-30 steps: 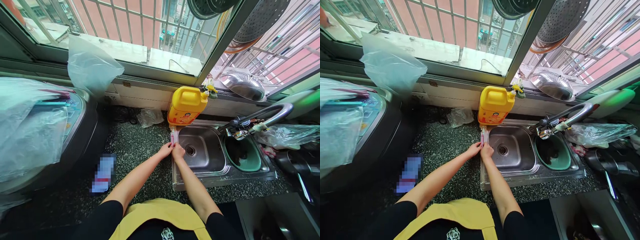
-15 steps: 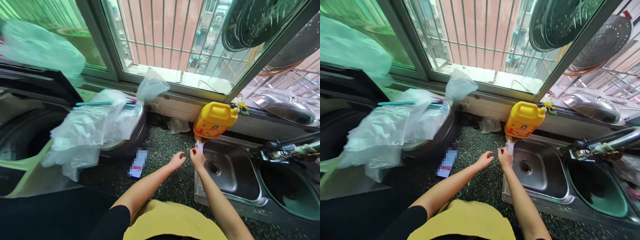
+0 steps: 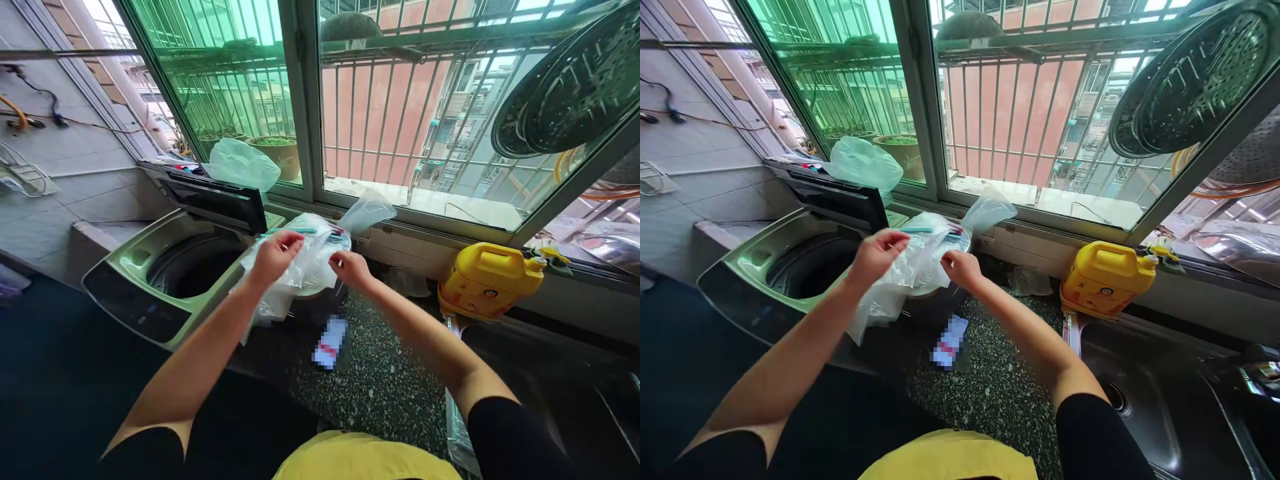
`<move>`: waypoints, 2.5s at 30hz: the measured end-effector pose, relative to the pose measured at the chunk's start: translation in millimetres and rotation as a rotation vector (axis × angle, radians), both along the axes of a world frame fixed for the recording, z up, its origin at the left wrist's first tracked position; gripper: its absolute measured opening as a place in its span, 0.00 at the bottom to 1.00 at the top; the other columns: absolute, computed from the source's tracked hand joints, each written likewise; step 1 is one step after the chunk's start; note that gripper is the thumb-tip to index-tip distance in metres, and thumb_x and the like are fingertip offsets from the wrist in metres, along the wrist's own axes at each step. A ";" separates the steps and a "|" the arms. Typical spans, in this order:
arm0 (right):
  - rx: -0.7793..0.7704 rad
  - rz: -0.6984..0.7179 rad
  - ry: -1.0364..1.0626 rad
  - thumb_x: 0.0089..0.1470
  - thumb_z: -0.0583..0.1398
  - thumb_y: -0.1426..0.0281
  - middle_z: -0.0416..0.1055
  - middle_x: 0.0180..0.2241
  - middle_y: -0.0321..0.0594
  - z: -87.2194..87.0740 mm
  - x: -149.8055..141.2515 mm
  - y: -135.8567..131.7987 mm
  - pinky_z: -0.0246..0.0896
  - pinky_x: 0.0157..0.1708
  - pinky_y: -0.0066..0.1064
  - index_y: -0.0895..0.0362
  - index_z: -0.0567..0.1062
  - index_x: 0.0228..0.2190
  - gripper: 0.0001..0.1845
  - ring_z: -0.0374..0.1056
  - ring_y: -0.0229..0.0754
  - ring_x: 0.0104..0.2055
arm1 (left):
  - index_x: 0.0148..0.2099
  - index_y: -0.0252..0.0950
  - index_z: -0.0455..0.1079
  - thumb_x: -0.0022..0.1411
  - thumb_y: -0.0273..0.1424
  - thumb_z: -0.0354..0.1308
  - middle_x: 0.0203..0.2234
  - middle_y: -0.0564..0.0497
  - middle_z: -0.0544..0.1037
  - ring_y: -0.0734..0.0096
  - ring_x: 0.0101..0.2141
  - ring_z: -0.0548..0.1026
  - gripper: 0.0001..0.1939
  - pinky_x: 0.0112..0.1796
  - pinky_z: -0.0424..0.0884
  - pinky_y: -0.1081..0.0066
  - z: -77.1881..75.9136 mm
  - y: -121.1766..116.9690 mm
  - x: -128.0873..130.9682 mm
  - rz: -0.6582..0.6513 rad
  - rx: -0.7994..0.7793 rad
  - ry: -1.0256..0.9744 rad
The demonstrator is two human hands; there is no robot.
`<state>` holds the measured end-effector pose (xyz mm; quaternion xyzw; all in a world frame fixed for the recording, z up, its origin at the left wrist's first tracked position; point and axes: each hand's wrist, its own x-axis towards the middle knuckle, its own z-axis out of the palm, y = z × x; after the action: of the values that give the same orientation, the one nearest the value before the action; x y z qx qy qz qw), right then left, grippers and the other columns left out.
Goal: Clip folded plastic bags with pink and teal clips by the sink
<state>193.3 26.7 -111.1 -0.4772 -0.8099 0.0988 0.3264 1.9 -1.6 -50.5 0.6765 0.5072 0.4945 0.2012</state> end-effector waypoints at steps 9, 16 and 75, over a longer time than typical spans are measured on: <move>-0.100 -0.167 -0.137 0.52 0.56 0.70 0.74 0.36 0.38 41.5 -44.4 67.1 0.57 0.34 0.28 0.56 0.73 0.39 0.11 0.68 0.40 0.37 | 0.34 0.34 0.75 0.49 0.26 0.56 0.31 0.47 0.78 0.64 0.33 0.74 0.09 0.38 0.68 0.70 -10.8 99.8 -77.1 0.309 -0.283 0.383; -0.079 -0.127 -0.236 0.50 0.59 0.68 0.72 0.42 0.38 40.3 -53.8 77.9 0.59 0.39 0.31 0.54 0.71 0.43 0.16 0.64 0.44 0.44 | 0.44 0.33 0.72 0.54 0.25 0.49 0.38 0.45 0.77 0.64 0.39 0.74 0.16 0.39 0.67 0.71 -19.3 123.6 -80.6 0.227 -0.353 0.526; -0.042 -0.127 0.085 0.50 0.59 0.59 0.73 0.35 0.43 6.1 159.3 -222.0 0.60 0.40 0.36 0.56 0.73 0.39 0.17 0.65 0.43 0.38 | 0.27 0.36 0.72 0.52 0.37 0.60 0.24 0.50 0.71 0.70 0.29 0.68 0.09 0.32 0.63 0.70 -66.5 -139.7 162.1 -0.585 -0.242 -0.165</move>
<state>352.6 -195.4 -105.0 -0.5297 -0.7613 0.1152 0.3558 163.9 -141.3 -117.0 0.7225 0.3284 0.4050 0.4541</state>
